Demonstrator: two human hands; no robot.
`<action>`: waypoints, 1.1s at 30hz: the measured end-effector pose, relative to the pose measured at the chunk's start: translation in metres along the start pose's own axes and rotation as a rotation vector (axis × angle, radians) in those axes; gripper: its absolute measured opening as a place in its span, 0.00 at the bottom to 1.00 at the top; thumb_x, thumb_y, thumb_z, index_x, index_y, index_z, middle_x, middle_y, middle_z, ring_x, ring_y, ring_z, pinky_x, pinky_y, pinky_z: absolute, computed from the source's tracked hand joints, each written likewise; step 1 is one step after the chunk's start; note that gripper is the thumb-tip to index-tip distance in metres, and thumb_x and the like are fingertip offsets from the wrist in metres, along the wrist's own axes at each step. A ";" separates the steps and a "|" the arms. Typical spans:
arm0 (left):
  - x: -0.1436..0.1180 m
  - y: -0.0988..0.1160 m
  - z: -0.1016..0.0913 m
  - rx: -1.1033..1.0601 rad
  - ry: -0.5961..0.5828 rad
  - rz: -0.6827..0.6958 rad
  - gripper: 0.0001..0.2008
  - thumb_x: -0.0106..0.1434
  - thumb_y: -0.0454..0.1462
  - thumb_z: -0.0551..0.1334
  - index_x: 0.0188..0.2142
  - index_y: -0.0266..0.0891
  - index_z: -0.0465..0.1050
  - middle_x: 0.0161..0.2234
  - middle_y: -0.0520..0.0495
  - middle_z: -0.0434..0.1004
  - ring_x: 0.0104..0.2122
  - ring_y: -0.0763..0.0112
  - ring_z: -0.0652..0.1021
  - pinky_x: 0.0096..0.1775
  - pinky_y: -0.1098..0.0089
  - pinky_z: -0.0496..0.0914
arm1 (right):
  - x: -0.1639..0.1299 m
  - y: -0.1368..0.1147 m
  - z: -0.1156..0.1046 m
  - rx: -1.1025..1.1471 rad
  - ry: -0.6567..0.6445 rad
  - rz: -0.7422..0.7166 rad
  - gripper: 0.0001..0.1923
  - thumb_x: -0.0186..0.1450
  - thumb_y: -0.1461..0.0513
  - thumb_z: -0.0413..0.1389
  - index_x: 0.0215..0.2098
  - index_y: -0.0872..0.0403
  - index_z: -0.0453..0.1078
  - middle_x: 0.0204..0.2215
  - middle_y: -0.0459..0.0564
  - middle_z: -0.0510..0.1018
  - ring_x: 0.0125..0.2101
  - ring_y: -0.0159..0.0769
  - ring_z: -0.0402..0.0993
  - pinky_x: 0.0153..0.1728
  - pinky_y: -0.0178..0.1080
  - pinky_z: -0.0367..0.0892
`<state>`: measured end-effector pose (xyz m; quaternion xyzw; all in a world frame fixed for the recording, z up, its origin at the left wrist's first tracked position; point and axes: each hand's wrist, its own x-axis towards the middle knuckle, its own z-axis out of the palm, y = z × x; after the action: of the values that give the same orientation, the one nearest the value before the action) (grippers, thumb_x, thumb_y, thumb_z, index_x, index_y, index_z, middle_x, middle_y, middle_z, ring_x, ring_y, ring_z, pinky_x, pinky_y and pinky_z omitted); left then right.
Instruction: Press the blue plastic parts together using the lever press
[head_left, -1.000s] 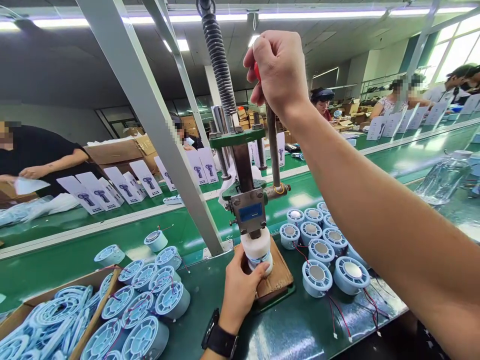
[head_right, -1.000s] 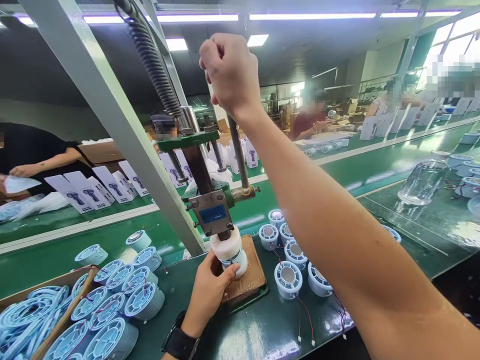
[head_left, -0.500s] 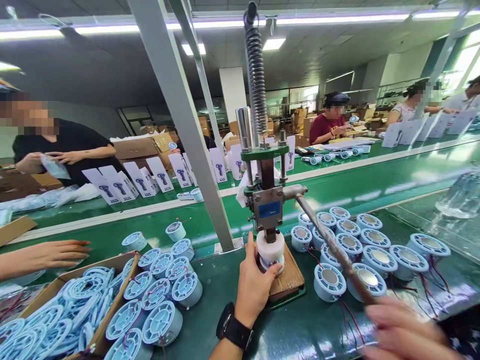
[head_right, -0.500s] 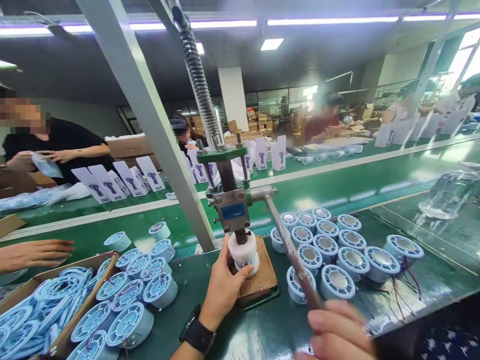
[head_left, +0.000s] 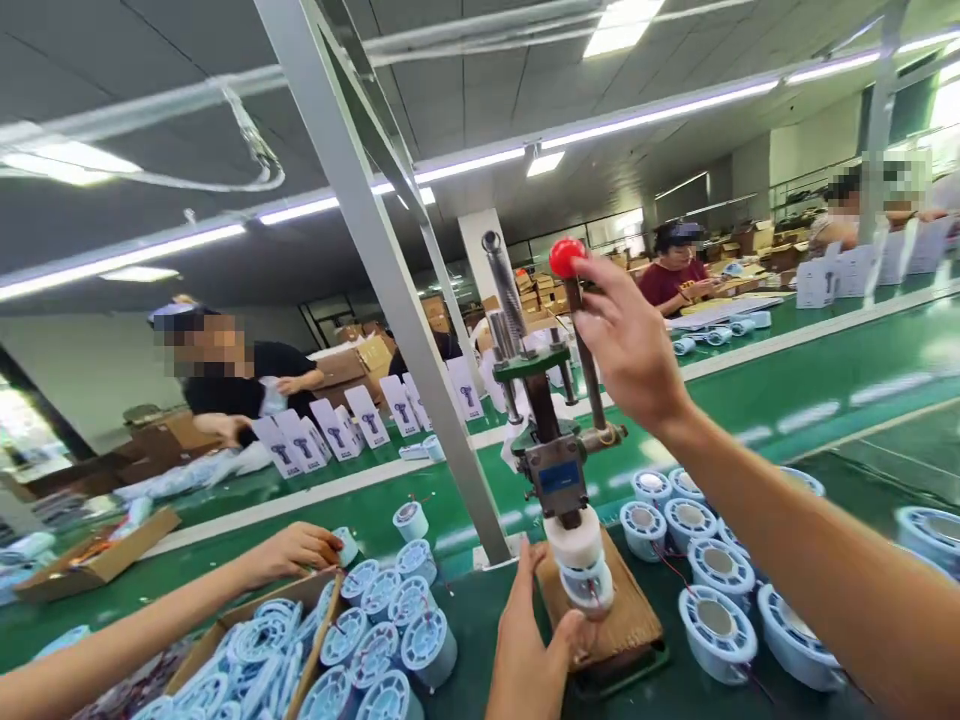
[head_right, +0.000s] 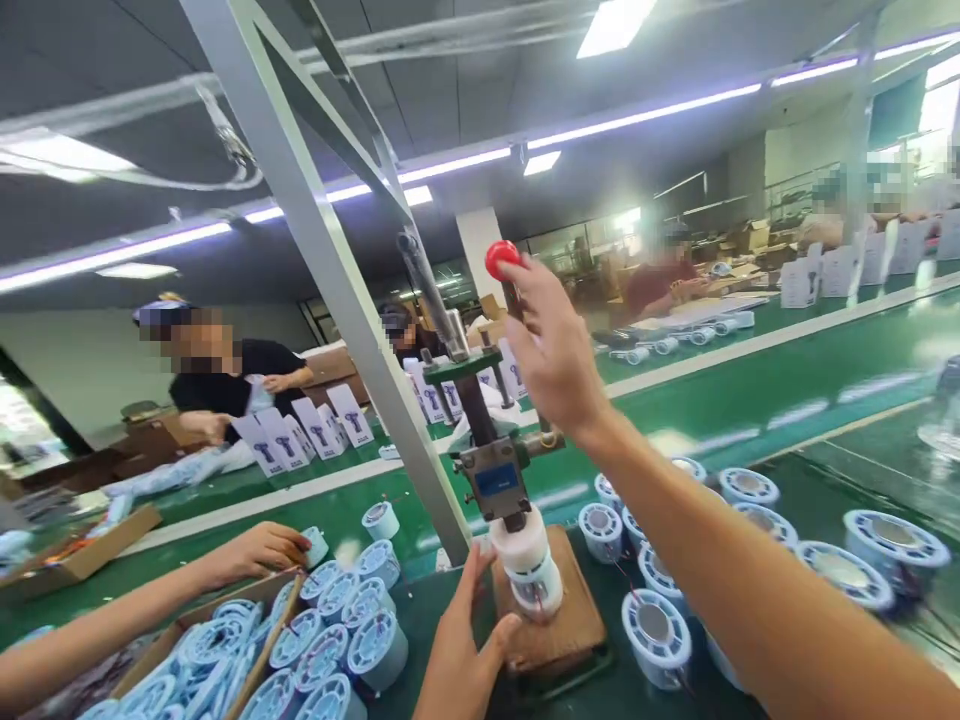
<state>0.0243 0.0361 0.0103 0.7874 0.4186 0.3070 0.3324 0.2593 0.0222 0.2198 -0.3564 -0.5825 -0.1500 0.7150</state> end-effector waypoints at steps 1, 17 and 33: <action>0.003 -0.002 -0.019 0.131 0.051 0.011 0.36 0.64 0.40 0.57 0.68 0.36 0.48 0.66 0.42 0.60 0.66 0.62 0.61 0.65 0.59 0.57 | -0.030 0.002 0.005 0.030 0.035 0.067 0.23 0.69 0.66 0.47 0.63 0.52 0.58 0.60 0.52 0.65 0.57 0.37 0.67 0.55 0.43 0.70; 0.154 -0.047 -0.170 0.925 -0.116 -0.299 0.18 0.66 0.42 0.62 0.53 0.38 0.69 0.52 0.43 0.73 0.47 0.62 0.77 0.48 0.55 0.74 | -0.295 0.047 0.059 -0.498 -0.221 0.364 0.39 0.69 0.54 0.50 0.71 0.51 0.36 0.57 0.57 0.71 0.51 0.43 0.76 0.44 0.39 0.77; -0.013 0.025 -0.092 0.860 -0.686 0.247 0.19 0.50 0.27 0.60 0.40 0.46 0.72 0.51 0.50 0.73 0.49 0.63 0.75 0.48 0.65 0.72 | -0.293 0.014 0.042 -0.364 -0.044 0.557 0.34 0.68 0.49 0.50 0.67 0.53 0.49 0.60 0.57 0.65 0.53 0.48 0.72 0.47 0.45 0.73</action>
<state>-0.0401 0.0390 0.0816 0.9499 0.2787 -0.1284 0.0601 0.1565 0.0019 -0.0579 -0.6270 -0.4414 -0.0426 0.6405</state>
